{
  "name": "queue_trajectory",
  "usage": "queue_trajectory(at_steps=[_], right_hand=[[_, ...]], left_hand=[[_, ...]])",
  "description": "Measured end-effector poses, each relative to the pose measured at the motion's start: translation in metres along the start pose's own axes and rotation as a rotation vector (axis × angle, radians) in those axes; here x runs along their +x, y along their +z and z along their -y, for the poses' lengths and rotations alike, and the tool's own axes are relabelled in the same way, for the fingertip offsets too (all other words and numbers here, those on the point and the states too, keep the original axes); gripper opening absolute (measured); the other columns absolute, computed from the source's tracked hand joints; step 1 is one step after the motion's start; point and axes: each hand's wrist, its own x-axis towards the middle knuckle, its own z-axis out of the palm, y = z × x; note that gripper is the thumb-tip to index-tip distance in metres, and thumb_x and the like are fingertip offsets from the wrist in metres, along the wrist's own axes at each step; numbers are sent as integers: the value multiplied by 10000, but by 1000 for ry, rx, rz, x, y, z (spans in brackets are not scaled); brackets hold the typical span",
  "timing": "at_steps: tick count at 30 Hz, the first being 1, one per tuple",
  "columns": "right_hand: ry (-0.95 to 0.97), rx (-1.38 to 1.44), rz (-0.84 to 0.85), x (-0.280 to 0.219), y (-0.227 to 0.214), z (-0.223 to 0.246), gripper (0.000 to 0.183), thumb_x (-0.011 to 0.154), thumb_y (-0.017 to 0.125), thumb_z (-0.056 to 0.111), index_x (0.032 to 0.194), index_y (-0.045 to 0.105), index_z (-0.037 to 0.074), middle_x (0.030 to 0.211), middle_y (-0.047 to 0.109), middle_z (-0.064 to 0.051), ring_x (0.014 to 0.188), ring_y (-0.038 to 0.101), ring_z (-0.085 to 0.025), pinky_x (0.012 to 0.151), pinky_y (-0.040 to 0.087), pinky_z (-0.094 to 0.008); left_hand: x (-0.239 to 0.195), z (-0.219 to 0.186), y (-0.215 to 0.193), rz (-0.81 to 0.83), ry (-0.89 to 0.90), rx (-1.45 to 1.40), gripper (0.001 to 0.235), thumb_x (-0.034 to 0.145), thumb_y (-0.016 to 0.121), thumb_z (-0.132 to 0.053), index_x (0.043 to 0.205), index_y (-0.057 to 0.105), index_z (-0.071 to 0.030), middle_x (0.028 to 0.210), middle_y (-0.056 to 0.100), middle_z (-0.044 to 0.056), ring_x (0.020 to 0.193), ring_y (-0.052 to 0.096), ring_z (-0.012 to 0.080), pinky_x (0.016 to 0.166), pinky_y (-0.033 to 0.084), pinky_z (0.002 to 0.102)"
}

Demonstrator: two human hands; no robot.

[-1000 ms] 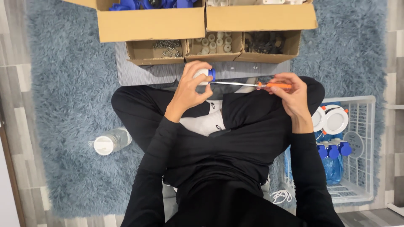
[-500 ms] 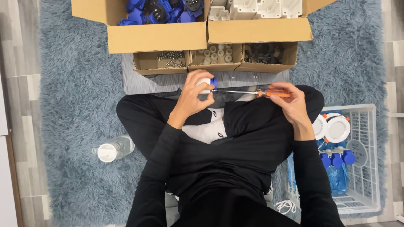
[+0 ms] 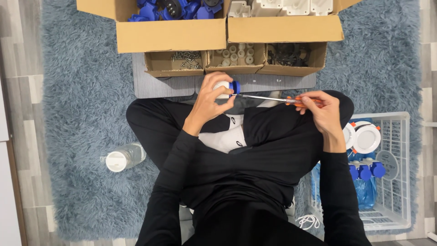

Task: Assembling or adjusting electrical components using a screwdriver while sitting on the floor.

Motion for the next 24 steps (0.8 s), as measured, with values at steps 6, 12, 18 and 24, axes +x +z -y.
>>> queue_trajectory(at_steps=[6, 12, 18, 24], right_hand=[[-66, -14, 15, -2, -10, -6, 83, 1118, 666, -77, 1145, 708, -142, 1091, 737, -343, 777, 774, -345, 593, 640, -376], [-79, 69, 6, -4, -11, -15, 119, 1138, 632, -39, 1169, 672, -146, 1148, 717, -347, 804, 782, -346, 612, 654, -359], [-79, 194, -8, -6, -27, -32, 173, 1126, 634, -16, 1212, 641, -165, 1221, 685, -375, 948, 802, -405, 739, 685, -378], [46, 307, 2, -16, -8, 9, 195, 1015, 725, -34, 1209, 728, -14, 1473, 673, -207, 1082, 764, -239, 972, 674, -254]], left_hand=[[-3, 3, 0, 22, 57, 180, 189, 1026, 808, -266, 1215, 803, -254, 1365, 712, 26, 1403, 588, 321, 1112, 450, 484], [11, -20, -5, -84, 203, 325, 125, 1088, 742, -242, 1182, 818, -273, 1320, 761, -61, 1360, 643, 250, 1157, 415, 458], [28, -16, -51, -213, 223, 419, 141, 1012, 814, -129, 1112, 829, -227, 1154, 793, -27, 1124, 723, 297, 988, 522, 467], [52, -40, -112, -244, 56, 706, 215, 907, 980, -31, 989, 796, -109, 1089, 722, -14, 1131, 642, 220, 1018, 426, 410]])
